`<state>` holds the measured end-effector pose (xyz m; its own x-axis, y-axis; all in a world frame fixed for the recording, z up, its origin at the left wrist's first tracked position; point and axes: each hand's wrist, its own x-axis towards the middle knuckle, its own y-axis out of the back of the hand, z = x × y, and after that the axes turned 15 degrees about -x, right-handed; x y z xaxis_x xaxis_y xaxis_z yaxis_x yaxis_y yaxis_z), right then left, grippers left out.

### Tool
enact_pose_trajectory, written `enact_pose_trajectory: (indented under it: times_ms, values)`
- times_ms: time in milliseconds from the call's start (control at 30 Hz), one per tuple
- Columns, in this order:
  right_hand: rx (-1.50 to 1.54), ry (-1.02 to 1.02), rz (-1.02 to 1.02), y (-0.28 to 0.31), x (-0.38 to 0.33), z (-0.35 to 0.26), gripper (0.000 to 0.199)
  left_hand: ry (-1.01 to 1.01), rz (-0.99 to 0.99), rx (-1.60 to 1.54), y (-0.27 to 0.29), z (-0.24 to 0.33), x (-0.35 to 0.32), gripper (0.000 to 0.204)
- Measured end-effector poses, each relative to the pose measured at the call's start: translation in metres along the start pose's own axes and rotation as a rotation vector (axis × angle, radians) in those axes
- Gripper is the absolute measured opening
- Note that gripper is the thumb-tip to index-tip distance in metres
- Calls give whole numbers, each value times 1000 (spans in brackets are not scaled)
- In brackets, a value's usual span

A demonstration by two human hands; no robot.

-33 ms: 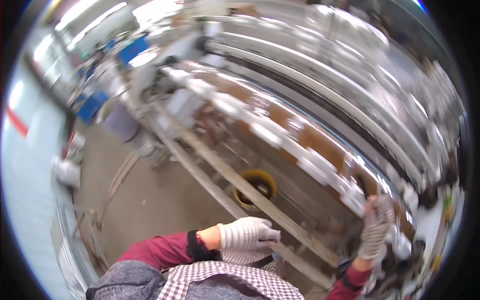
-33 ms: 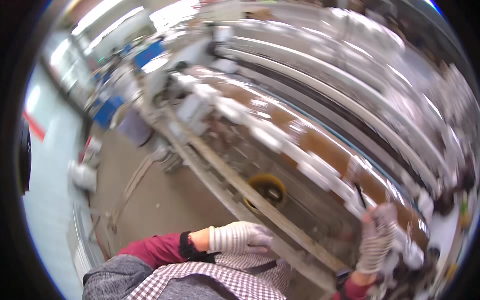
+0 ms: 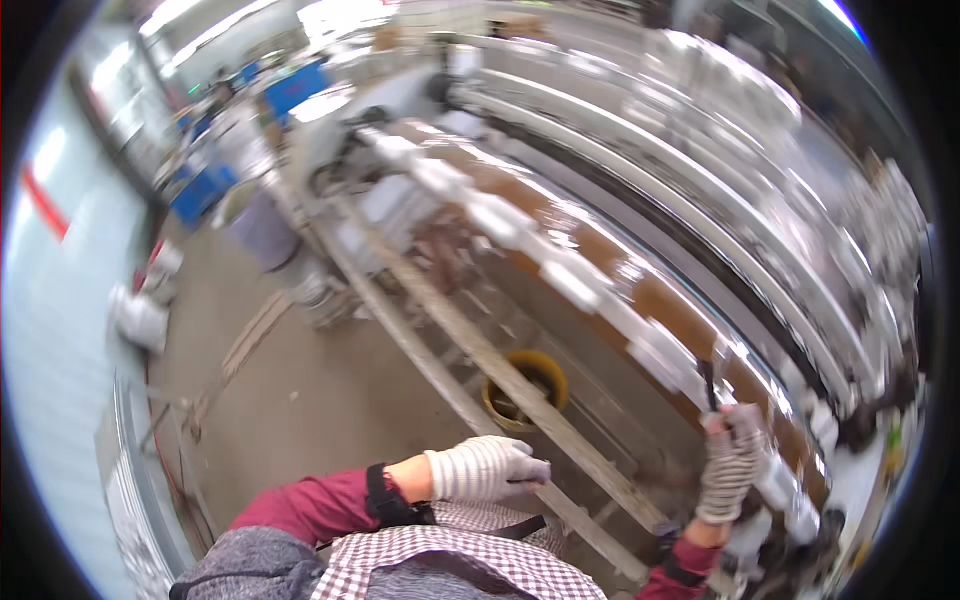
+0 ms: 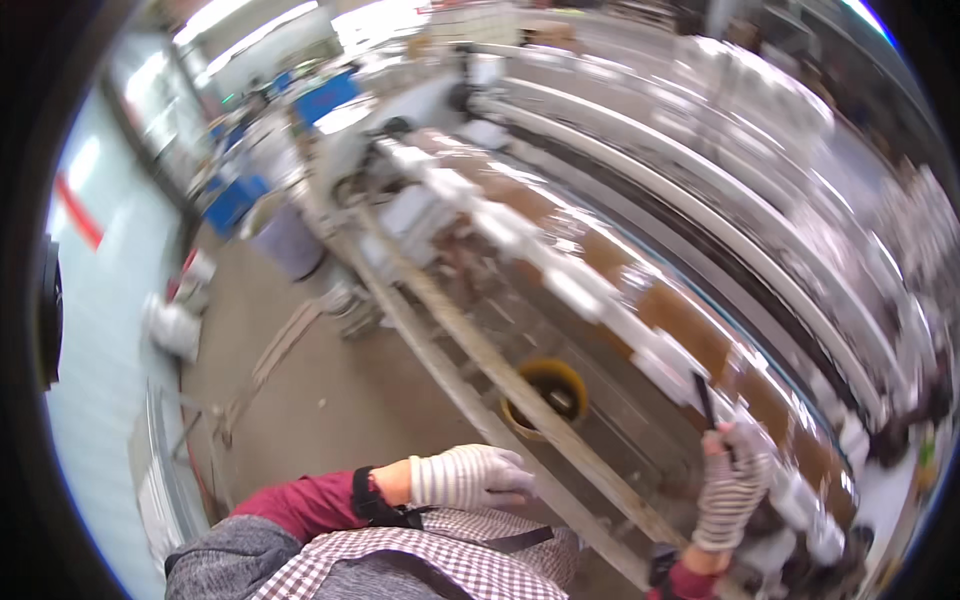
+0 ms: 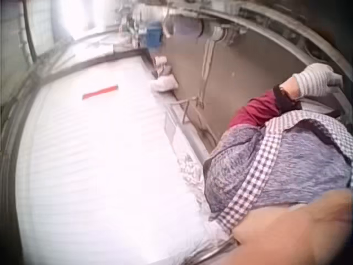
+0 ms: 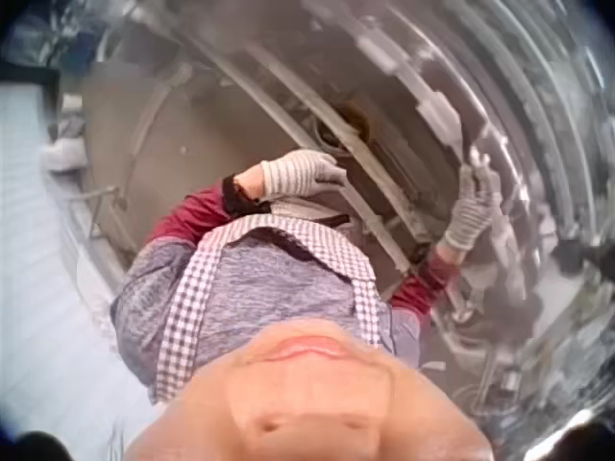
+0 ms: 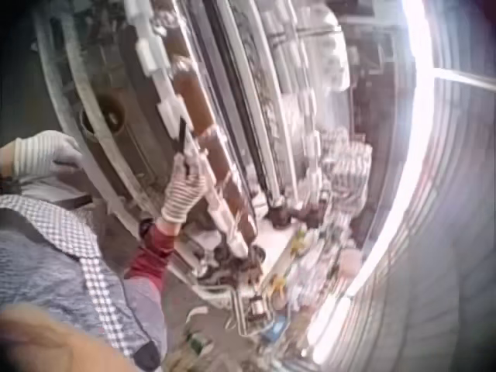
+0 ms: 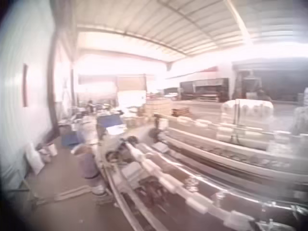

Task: Operating an industrial machine to wrap or process plastic components, including applying glue and handling rolls.

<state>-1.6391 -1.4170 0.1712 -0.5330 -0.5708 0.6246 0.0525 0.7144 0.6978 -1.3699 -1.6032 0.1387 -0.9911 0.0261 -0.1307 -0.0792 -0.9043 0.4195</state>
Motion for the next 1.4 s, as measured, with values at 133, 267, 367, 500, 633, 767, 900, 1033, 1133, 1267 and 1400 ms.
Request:
enact_pose_trajectory:
  times_ms: [133,267,367,500,633,767,900,1033,1133,1267,1400]
  values:
    - [878,-486,-452,-148,4,-199,13,115,473,-2,57,-51,-179,19]
    - [1078,-334,-667,-242,23,-332,20,259,709,-246,121,-63,-273,21]
    - [1048,-350,-810,-303,57,-410,22,145,914,-202,178,-97,-316,20]
    - [1087,-262,-825,-396,111,-509,25,110,1097,-205,272,-149,-378,16]
    - [1187,-182,-826,-526,169,-590,28,298,1216,-172,372,-186,-435,12]
    - [1180,-339,-861,-625,234,-701,25,310,1348,-302,456,-222,-496,9]
    - [1140,-392,-780,-716,286,-784,26,315,1438,-351,541,-275,-549,8]
    - [1045,-388,-714,-795,326,-846,27,309,1429,-405,641,-347,-599,5]
    - [1021,-459,-694,-839,355,-879,28,257,1403,-489,727,-406,-620,6]
    - [1088,-612,-551,-872,401,-905,35,298,1378,-501,834,-476,-617,5]
    - [661,-319,-484,-896,389,-919,39,318,1371,-460,921,-578,-612,11]
